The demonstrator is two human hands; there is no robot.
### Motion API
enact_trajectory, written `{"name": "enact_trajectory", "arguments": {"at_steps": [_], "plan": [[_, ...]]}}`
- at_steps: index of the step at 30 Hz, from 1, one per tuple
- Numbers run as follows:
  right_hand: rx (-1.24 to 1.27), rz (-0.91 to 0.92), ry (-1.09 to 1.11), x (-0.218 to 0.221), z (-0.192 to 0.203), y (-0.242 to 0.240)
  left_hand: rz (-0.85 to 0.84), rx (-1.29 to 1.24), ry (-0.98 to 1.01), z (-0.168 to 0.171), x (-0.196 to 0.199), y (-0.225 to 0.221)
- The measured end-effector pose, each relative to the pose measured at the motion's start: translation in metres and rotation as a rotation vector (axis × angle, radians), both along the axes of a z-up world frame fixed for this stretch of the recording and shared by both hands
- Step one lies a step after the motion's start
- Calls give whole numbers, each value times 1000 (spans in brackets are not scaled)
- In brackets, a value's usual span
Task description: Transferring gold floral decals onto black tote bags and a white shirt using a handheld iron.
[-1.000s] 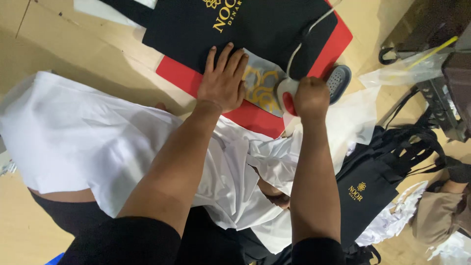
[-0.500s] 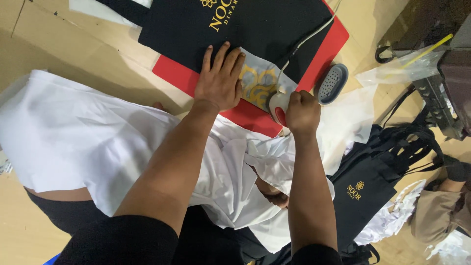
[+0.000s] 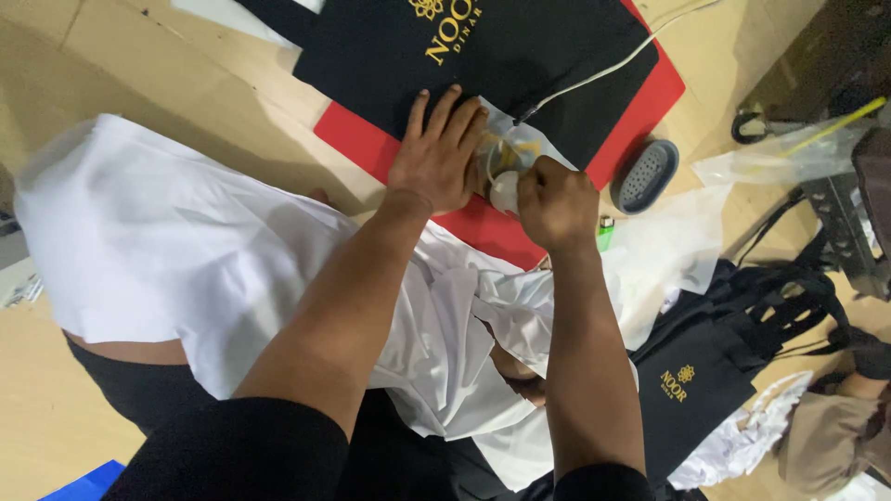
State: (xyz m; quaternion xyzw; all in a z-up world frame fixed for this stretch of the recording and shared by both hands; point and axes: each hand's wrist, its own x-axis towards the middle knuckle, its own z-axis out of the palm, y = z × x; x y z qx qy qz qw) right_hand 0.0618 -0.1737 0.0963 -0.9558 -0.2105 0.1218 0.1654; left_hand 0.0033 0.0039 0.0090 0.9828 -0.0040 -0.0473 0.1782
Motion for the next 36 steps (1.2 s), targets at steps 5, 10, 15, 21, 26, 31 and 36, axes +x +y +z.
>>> {"name": "enact_trajectory", "arguments": {"at_steps": [5, 10, 15, 21, 26, 31, 36], "plan": [[48, -85, -9, 16, -11, 26, -10, -48, 2, -1, 0, 0], [-65, 150, -217, 27, -24, 30, -15, -48, 26, -3, 2, 1], [-45, -180, -34, 25, -10, 49, -1, -53, -35, -6, -6, -1], [-67, -58, -30, 29, -8, 67, 43, -45, 33, -4, -8, 1], [-22, -227, 7, 46, -3, 87, 77, -38, 12, -1, -7, 2], [-56, -323, 71, 55, -5, 86, 84, 5, -7, -2, -6, 1], [-141, 297, -261, 52, -27, 58, 289, -345, -179, -1, 0, 7]]}}
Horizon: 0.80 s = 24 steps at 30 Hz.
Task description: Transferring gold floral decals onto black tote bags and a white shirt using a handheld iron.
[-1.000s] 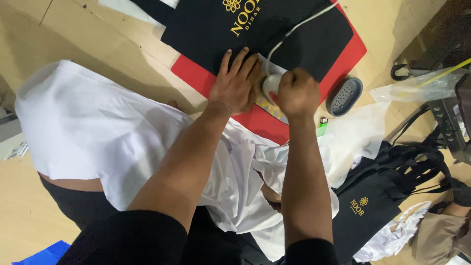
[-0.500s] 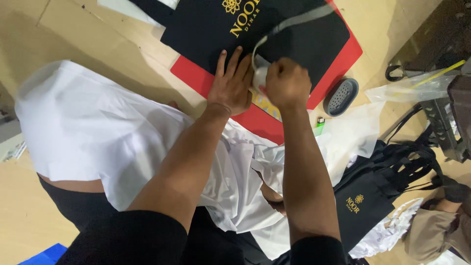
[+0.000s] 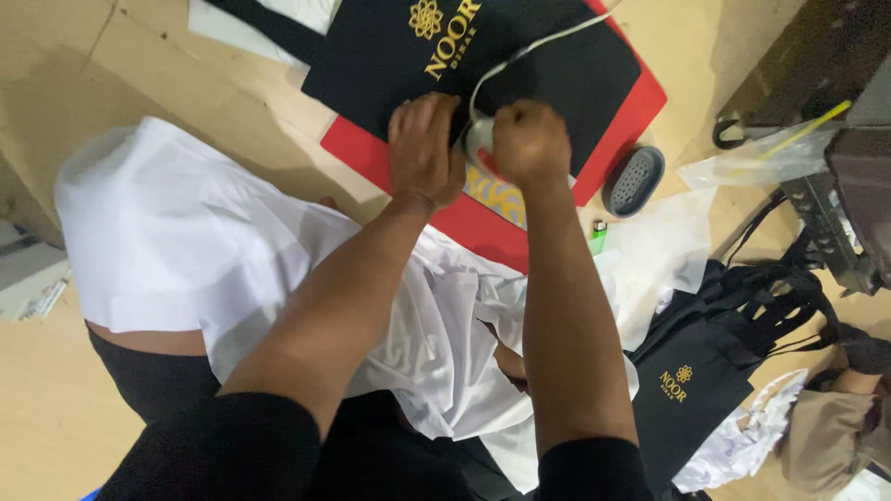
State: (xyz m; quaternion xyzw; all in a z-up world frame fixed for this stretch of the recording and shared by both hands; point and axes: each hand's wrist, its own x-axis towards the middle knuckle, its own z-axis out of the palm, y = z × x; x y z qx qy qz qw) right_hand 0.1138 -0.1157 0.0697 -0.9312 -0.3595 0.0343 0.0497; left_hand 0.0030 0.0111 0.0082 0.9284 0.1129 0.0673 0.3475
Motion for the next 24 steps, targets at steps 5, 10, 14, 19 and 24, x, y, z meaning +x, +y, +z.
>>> {"name": "enact_trajectory", "arguments": {"at_steps": [5, 10, 14, 19, 24], "plan": [[73, -266, 286, -29, -15, -10, 356, -341, -147, 53, 16, 10], [93, -263, 322, -44, 2, 0, -312, -42, 458, 160, -21, 61], [68, -464, 433, -52, 25, 13, -420, 165, 677, 147, -54, 66], [9, -541, 496, -57, 35, 16, -291, 259, 317, 70, -57, 48], [87, -270, 323, -65, 30, 18, -358, 313, 359, 87, -32, 47]]}}
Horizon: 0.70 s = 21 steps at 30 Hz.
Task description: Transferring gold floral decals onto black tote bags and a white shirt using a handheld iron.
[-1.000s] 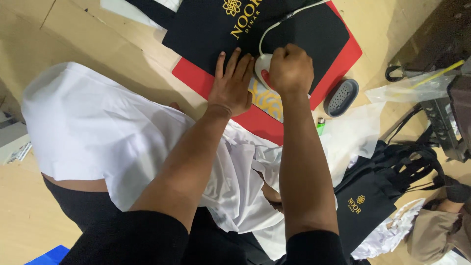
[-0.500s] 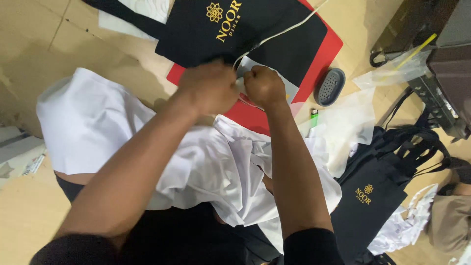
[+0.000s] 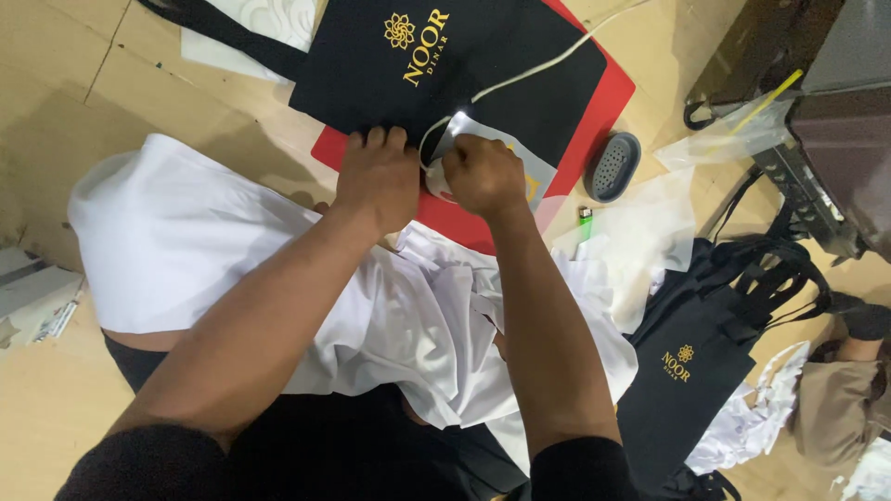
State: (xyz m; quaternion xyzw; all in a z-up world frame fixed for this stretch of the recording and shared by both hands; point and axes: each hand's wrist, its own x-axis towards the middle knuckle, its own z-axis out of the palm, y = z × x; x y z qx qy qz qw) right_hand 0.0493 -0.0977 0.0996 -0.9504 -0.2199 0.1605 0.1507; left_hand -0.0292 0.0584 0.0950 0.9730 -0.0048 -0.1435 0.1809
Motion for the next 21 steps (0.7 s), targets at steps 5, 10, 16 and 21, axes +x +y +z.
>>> {"name": "enact_trajectory", "arguments": {"at_steps": [5, 10, 16, 21], "plan": [[19, -123, -3, 2, -12, 7, -26, 16, 7, -29, -4, -7], [-57, -214, 24, 5, -20, -3, -115, 9, 43, -38, -11, -23], [-182, 69, -100, 14, -31, -93, -212, 163, 104, -41, -15, -28], [55, -726, 313, -4, 27, -100, -262, 215, 173, -29, -12, -32]]}}
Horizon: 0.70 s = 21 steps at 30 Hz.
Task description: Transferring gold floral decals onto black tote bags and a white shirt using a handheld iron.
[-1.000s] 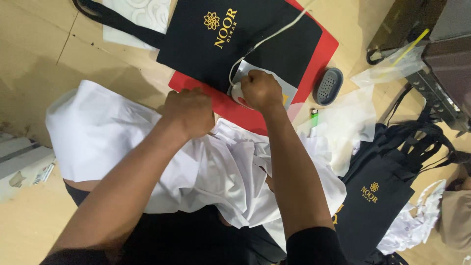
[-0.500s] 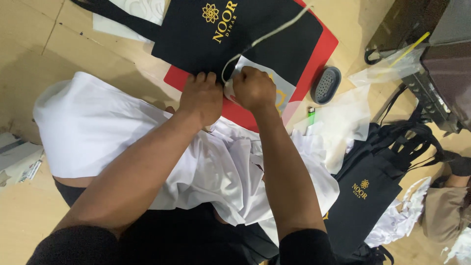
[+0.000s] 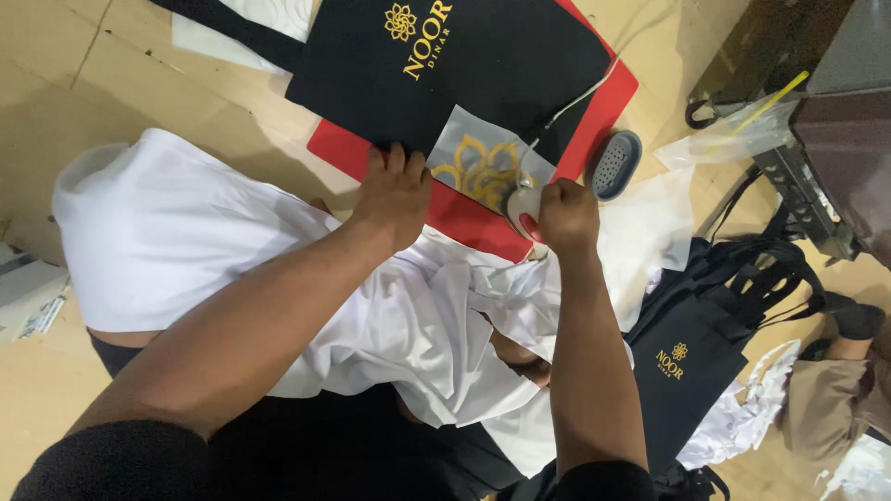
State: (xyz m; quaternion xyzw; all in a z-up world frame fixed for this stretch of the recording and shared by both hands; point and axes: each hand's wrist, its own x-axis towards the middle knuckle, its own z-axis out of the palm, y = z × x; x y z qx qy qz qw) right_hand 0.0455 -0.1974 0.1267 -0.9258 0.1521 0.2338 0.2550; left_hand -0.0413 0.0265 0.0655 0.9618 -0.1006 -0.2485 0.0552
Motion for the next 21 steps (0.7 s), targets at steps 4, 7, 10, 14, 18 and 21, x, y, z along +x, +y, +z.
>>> {"name": "enact_trajectory", "arguments": {"at_steps": [4, 7, 10, 14, 18, 21], "plan": [[-180, 383, -318, 15, -38, -19, 77, -114, 1, 2, 4, 0], [-145, 448, -348, 40, -49, -9, 33, -35, 32, -2, 2, -1], [-297, 977, -551, 68, -56, 6, 49, -60, 17, -5, 2, -1], [-212, 720, -420, 78, -61, 45, 56, -93, 81, 0, 8, 2], [-81, 642, -401, 53, -42, 104, 73, -107, 48, -4, 7, 0], [-53, 314, -190, 54, -36, 112, 90, -122, -1, -8, 1, 0]]}}
